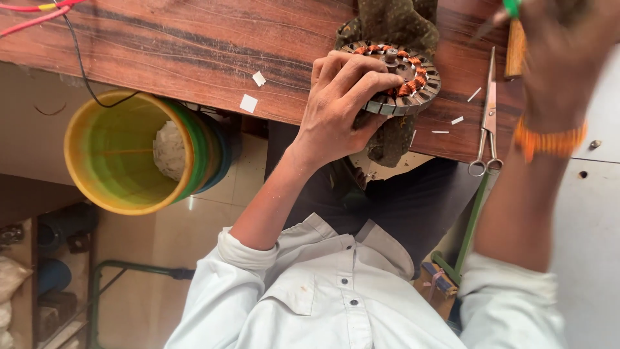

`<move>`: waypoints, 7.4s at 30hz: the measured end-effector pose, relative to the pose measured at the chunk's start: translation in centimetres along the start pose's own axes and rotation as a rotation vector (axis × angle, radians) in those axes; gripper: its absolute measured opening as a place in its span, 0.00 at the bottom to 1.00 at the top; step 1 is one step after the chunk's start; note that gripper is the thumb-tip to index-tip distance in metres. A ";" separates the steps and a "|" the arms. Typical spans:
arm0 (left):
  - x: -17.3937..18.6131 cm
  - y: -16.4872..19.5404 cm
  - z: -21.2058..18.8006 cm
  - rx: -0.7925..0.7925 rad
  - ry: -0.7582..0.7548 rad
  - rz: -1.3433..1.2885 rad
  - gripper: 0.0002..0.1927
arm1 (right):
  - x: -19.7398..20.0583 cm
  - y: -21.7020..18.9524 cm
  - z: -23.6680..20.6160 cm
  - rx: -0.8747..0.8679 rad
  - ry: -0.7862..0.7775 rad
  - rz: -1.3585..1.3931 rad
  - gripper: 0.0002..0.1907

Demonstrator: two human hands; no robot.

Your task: The person inserts small white insulating pieces into the slots of a motor armature, then uses a green screwdriver to press and adjust the copper windings. They repeat this process multiple times, cutting additional insulating pieces with scissors as needed.

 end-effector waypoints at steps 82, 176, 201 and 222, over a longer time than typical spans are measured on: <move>-1.8 1.1 0.9 0.032 0.020 0.070 0.29 | -4.2 -10.3 -8.1 0.046 -0.030 0.282 0.11; 1.0 1.4 1.9 0.057 0.047 -0.036 0.22 | -9.5 -10.6 -9.5 -0.108 -0.045 -0.198 0.16; 2.2 2.2 0.0 -0.089 0.011 -0.051 0.24 | -11.8 -10.8 -13.2 -0.273 0.075 0.293 0.24; 0.6 1.4 -0.8 -0.148 -0.103 -0.053 0.27 | -15.1 -7.7 -16.2 -0.154 0.344 0.290 0.25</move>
Point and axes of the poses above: each hand's wrist, its own z-axis towards the middle knuckle, its own x-axis out of the back of the hand, y = z × x, the point moved 3 cm from there along z, towards the middle knuckle, and after that the axes turned 15 degrees about -y, right-handed, at the moved point
